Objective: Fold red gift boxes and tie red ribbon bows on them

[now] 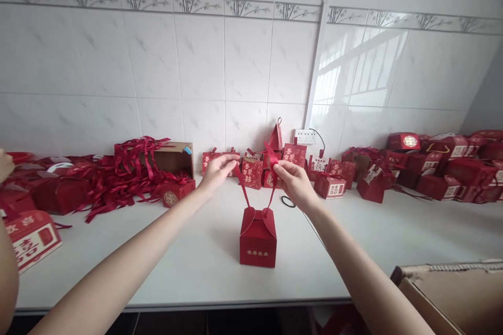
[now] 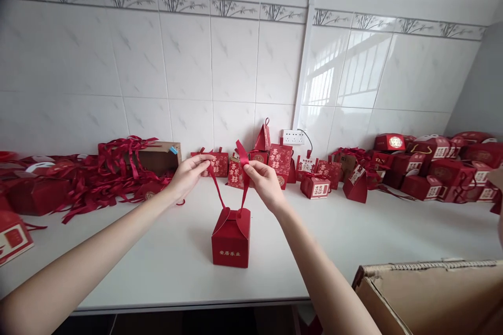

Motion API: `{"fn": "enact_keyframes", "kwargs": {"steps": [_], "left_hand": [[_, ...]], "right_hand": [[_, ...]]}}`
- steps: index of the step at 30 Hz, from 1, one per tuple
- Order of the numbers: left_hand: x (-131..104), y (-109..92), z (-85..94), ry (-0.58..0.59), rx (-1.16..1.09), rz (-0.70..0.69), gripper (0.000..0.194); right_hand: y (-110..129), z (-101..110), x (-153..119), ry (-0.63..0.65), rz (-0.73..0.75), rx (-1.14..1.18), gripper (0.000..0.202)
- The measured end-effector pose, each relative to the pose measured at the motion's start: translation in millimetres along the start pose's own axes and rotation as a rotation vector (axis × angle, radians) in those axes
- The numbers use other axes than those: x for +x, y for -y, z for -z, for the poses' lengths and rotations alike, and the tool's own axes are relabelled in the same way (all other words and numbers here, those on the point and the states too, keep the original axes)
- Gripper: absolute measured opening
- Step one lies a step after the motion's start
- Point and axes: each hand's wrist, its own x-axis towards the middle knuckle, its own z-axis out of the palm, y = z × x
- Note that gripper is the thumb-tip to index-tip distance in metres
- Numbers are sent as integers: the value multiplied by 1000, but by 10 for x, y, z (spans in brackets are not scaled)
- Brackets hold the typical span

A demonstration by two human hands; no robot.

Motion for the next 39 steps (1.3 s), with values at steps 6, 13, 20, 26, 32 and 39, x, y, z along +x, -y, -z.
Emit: {"fn": "enact_keyframes", "kwargs": {"steps": [6, 13, 20, 26, 32, 39], "left_hand": [[32, -141, -163, 95, -27, -89, 26], [-36, -214, -295, 218, -9, -116, 32], [-43, -277, -385, 184, 31, -100, 35], [-61, -402, -468, 273, 190, -178, 39], [-51, -418, -480, 222, 252, -126, 44], [7, -412, -451, 235, 232, -84, 43]], "right_hand": [[58, -128, 69, -3, -46, -51, 30], [71, -159, 99, -39, -9, -64, 31], [104, -126, 131, -27, 35, -35, 28], [158, -161, 160, -38, 41, -146, 37], [277, -135, 116, -20, 32, -263, 38], [349, -131, 191, -35, 49, -249, 35]]}}
